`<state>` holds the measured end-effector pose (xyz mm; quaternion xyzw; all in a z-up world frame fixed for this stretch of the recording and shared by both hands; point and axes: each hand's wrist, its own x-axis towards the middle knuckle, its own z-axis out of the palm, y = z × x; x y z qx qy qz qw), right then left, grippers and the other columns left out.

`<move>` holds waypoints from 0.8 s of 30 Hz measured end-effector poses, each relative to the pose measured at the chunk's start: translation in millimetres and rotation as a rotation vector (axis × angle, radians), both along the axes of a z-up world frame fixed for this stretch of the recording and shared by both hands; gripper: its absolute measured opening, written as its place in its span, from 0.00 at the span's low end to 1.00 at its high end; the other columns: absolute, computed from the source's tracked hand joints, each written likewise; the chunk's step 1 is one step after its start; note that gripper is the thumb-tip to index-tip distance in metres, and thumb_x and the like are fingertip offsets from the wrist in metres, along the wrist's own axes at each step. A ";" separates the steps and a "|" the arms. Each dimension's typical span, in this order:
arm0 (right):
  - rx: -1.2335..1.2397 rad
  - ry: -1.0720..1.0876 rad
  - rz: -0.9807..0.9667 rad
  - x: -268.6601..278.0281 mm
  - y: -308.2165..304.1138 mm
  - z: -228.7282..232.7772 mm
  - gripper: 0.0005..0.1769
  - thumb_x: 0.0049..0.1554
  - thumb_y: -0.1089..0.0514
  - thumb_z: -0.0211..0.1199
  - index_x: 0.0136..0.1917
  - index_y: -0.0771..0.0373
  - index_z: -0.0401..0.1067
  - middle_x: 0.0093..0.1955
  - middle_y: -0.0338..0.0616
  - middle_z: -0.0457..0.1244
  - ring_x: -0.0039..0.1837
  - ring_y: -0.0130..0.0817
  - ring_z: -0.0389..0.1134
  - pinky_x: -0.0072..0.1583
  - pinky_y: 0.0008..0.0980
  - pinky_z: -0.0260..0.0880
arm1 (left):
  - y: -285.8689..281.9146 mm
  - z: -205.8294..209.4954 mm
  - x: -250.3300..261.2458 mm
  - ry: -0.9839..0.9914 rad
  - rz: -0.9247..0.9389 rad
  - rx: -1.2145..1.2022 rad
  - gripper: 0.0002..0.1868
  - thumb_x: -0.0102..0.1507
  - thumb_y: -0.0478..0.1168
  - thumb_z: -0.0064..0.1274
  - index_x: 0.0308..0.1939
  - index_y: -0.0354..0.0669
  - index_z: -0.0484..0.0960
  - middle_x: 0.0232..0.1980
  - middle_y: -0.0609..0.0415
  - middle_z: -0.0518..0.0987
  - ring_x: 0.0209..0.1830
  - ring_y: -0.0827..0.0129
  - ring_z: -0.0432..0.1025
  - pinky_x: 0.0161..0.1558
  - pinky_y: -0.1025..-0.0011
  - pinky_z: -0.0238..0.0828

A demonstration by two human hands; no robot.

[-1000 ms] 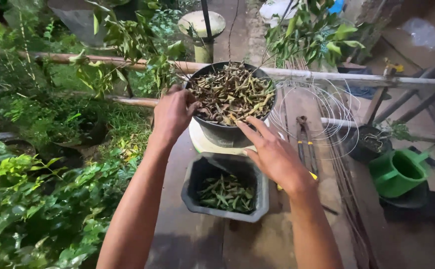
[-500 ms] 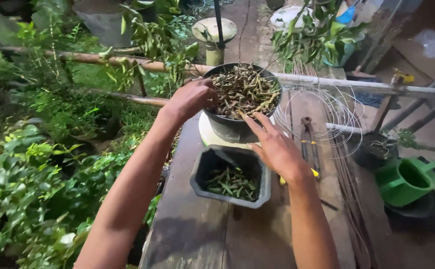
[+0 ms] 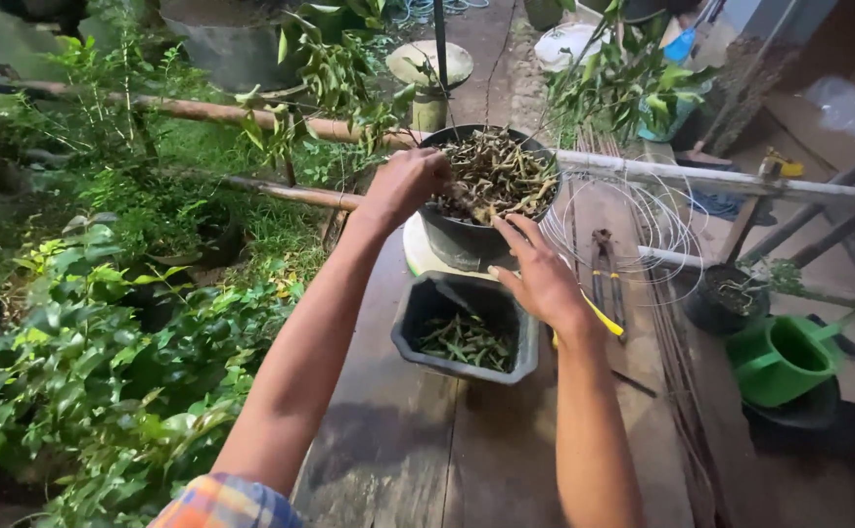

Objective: Removing dead, dried leaves and stems from a potted plant by hand and placing them into a separate container.

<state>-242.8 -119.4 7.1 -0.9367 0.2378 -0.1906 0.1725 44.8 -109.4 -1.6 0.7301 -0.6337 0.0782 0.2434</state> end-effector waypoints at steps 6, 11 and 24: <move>0.016 0.091 -0.090 9.7 14.2 -2.6 0.41 0.58 0.55 0.65 0.81 0.51 0.54 0.82 0.46 0.44 0.68 0.56 0.66 0.64 0.62 0.71 | 0.9 -11.4 0.0 -0.092 -0.046 -0.104 0.07 0.62 0.45 0.60 0.41 0.52 0.81 0.40 0.54 0.78 0.43 0.51 0.78 0.43 0.51 0.80; -0.004 0.125 -0.123 17.5 31.8 -0.7 0.42 0.57 0.54 0.65 0.81 0.51 0.53 0.82 0.47 0.44 0.70 0.65 0.62 0.64 0.68 0.68 | -5.5 -19.2 4.1 -0.081 -0.028 -0.124 0.09 0.61 0.48 0.60 0.40 0.52 0.81 0.39 0.53 0.78 0.42 0.51 0.78 0.43 0.51 0.79; 0.073 0.159 -0.168 24.7 32.3 -10.8 0.47 0.58 0.56 0.66 0.84 0.49 0.44 0.84 0.49 0.36 0.71 0.72 0.58 0.66 0.72 0.66 | 13.0 -0.4 -10.2 -0.048 0.116 -0.103 0.08 0.58 0.52 0.62 0.40 0.64 0.85 0.35 0.57 0.82 0.37 0.57 0.81 0.40 0.58 0.81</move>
